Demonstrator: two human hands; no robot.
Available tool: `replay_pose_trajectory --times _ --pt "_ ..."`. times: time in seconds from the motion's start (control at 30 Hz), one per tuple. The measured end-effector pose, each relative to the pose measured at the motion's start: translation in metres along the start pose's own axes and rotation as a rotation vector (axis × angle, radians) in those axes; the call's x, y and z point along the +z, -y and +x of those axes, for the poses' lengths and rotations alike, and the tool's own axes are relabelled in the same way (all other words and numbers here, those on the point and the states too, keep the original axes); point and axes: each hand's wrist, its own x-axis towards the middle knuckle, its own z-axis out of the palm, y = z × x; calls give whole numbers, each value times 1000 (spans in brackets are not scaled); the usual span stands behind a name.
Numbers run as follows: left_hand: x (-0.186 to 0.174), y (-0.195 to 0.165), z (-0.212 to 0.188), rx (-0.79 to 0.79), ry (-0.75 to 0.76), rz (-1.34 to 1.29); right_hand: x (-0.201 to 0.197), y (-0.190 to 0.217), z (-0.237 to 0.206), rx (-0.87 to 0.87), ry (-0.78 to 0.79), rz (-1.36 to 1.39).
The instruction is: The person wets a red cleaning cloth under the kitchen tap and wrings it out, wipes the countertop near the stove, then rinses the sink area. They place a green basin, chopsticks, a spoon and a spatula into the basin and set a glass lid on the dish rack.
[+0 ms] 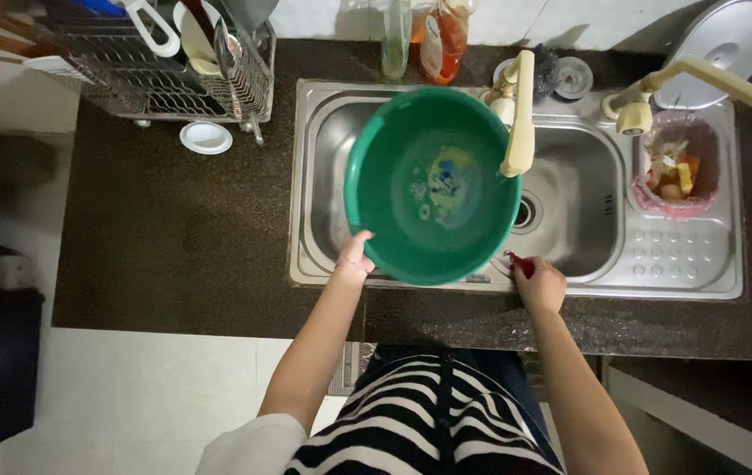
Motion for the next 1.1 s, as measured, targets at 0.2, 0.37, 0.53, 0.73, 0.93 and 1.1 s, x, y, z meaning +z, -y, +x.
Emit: replay_pose_trajectory --times 0.2,0.37,0.53,0.73,0.93,1.1 --pt "-2 -10 7 -64 -165 345 -4 3 0 -12 16 7" --pt "-3 -58 -30 488 -321 449 -12 11 -3 -5 15 20" --pt "16 -91 -85 1271 -82 813 -15 13 1 23 44 51" --pt "25 -105 -104 1701 -77 1286 -9 10 40 298 259 50" --pt "23 -86 -101 1643 -151 1195 22 31 83 -45 447 13" --pt "22 -65 -113 1542 -343 1187 23 66 112 28 139 656"
